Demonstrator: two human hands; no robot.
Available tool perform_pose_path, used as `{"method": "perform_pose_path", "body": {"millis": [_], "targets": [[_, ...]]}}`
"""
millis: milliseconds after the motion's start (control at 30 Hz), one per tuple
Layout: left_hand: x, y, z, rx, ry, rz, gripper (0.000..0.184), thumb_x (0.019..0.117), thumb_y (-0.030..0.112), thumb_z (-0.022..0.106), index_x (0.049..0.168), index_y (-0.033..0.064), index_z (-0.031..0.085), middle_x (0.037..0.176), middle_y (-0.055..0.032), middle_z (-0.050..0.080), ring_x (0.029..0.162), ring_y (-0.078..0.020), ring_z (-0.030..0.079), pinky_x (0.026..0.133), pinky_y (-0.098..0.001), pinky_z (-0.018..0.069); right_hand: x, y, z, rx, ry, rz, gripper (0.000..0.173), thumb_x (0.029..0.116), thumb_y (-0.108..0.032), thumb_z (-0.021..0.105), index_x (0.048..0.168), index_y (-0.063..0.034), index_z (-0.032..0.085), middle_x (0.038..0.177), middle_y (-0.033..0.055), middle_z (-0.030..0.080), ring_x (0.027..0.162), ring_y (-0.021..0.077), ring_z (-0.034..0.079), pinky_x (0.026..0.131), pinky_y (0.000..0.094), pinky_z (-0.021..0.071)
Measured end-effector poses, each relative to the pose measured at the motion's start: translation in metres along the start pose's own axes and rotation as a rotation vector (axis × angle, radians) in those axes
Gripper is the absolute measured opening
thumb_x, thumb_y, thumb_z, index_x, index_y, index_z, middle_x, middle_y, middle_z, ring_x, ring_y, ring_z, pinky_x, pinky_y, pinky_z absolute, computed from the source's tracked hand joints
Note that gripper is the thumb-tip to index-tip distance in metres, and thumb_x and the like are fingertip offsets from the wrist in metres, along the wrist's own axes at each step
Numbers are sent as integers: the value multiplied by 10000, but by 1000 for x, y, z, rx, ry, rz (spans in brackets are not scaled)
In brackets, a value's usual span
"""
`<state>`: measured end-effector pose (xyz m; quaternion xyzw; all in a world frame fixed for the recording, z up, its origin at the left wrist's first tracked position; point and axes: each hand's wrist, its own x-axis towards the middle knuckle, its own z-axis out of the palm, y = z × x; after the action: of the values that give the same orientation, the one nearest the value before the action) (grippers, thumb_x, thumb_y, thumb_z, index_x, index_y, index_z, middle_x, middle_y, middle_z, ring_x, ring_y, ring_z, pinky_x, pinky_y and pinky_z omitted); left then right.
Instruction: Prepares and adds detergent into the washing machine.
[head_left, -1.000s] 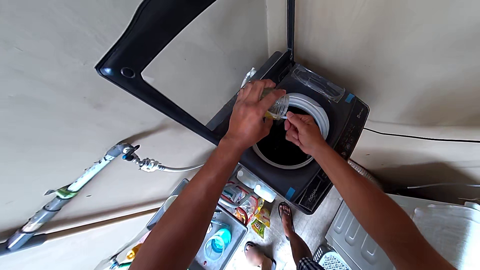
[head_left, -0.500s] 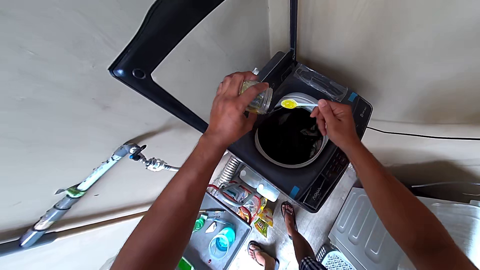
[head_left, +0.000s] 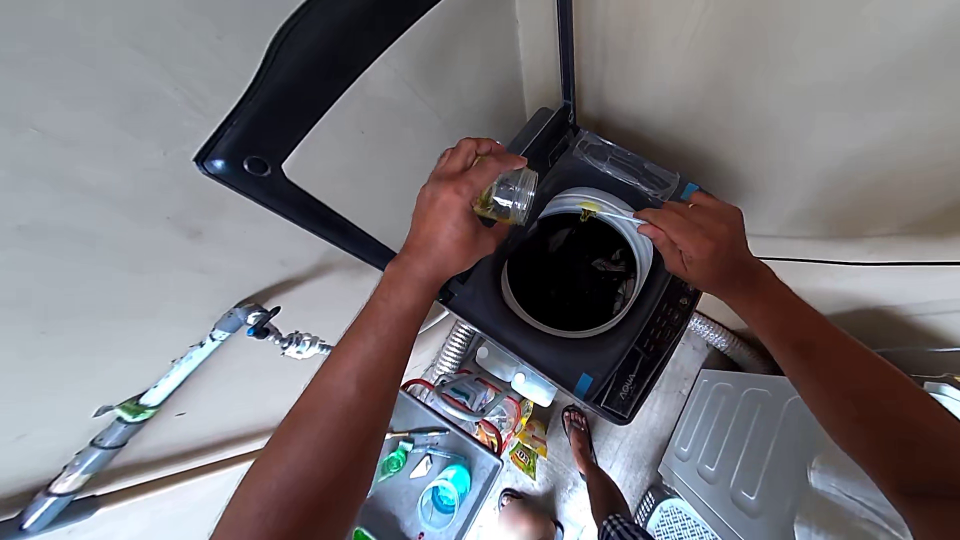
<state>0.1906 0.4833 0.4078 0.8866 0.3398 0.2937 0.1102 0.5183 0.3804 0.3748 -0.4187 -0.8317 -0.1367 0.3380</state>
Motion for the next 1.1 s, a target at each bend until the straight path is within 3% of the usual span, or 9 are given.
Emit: {"method": "perform_pose_path", "body": {"millis": [200,300,367,500,633,767,867,1100], "targets": [[8,13,20,144,17,93,564,791,160,761,1343,226,667,1410,-138,586,1320,-358,530,1087,-556,407,-6,4,14,236,-37,222,336,1095,-212,457,1061,1,716,793,120,696,660,200,643,620,370,525],[9,15,28,177,38,115,561,797,150,742,1346,236,661,1423,-135,581,1372,-354,493,1127,-552,374,-9,5,22,431,-35,376,342,1101,-192,424,1042,12,692,694,40,596,580,91,550,549,266,492],[8,15,31,197,52,119,554,806,148,731,1349,231,657,1417,-146,580,1362,-366,497,1121,-556,372,-12,1,26,597,-26,512,340,1106,-186,415,1035,14,680,671,2,587,529,49,534,492,216,483],[7,15,43,242,39,152,572,797,95,707,1349,232,653,1390,-162,589,1340,-375,511,1099,-561,385,-13,-7,41,959,19,796,348,1119,-192,363,996,-15,636,630,-11,585,456,66,531,407,219,475],[9,16,56,248,-5,195,556,806,87,710,1342,224,660,1354,-161,596,1271,-381,542,1058,-555,410,-1,-19,64,1231,-38,969,380,1111,-239,351,958,-49,641,609,-35,550,460,60,493,430,217,449],[13,21,63,239,-47,248,550,798,42,704,1320,211,669,1340,-164,599,1282,-385,534,1021,-536,444,13,-25,89,1452,-144,1010,348,1102,-231,399,893,-73,628,574,-64,461,433,28,390,410,181,344],[14,18,60,251,-50,241,564,794,57,722,1330,222,666,1336,-155,602,1276,-381,532,1009,-520,448,6,-17,97,1407,-194,1055,351,1087,-212,440,822,-80,628,535,-75,410,415,19,331,396,180,280],[12,6,56,246,-78,207,569,787,88,755,1333,216,663,1329,-161,593,1256,-391,531,986,-531,452,-20,3,89,1388,-77,996,343,1093,-234,408,897,-86,647,563,-79,466,451,27,414,442,192,384]]}}
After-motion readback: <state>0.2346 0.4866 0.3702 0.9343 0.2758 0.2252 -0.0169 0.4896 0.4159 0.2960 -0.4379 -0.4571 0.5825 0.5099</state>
